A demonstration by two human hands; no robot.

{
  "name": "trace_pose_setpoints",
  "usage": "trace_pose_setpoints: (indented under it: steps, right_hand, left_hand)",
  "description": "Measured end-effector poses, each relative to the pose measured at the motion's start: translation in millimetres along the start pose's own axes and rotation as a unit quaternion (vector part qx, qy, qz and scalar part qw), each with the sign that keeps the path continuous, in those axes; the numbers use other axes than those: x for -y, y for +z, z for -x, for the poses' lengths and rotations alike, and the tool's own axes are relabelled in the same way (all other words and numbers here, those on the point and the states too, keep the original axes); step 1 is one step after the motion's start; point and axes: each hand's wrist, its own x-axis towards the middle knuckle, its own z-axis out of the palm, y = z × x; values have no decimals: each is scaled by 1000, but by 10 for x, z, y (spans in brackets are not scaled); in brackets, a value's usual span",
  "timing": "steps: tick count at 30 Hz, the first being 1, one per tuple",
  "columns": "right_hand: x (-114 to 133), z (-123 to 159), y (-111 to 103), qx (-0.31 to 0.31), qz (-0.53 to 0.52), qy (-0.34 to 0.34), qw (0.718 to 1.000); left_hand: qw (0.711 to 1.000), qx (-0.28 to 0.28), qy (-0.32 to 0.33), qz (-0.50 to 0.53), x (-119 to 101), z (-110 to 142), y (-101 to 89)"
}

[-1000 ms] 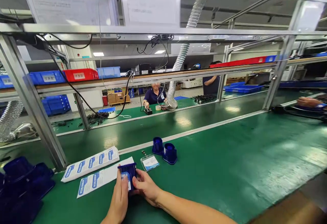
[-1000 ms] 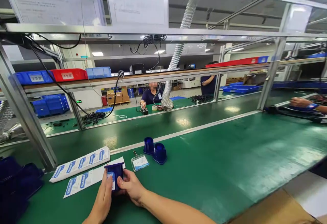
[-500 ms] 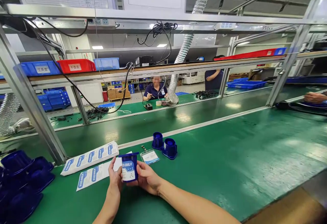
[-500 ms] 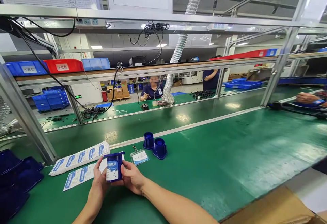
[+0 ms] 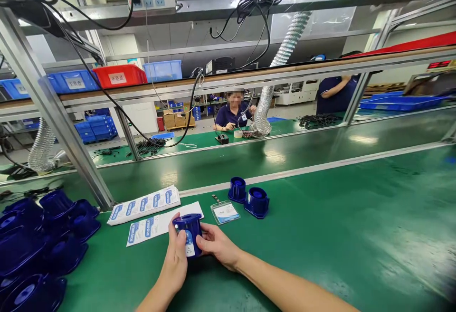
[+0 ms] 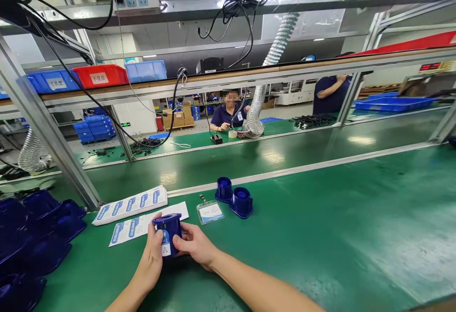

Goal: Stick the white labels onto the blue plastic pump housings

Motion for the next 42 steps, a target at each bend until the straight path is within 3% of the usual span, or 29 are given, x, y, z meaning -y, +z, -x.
trace_pose_setpoints:
  steps: [7,19,27,35,42]
  right_hand:
    - [6,-21,61,-16,32,-1,999]
    - [-5,3,69,-40,26,11,999]
    - [36,4,-32,-39,-22,10,999]
    - [77,-8,-10,28,-69,22,997]
    - [65,-2,-7,4,-47,12,999]
  left_hand:
    - [998,1,24,-64,157,-80,-93]
    - [993,46,23,-110,13,-40,-140]
    - [989,117,29,-82,-109,27,-102]
    - [997,-3,73,-8,-141,-28,-26]
    - [978,-11,183,-98,-75,-52,-97]
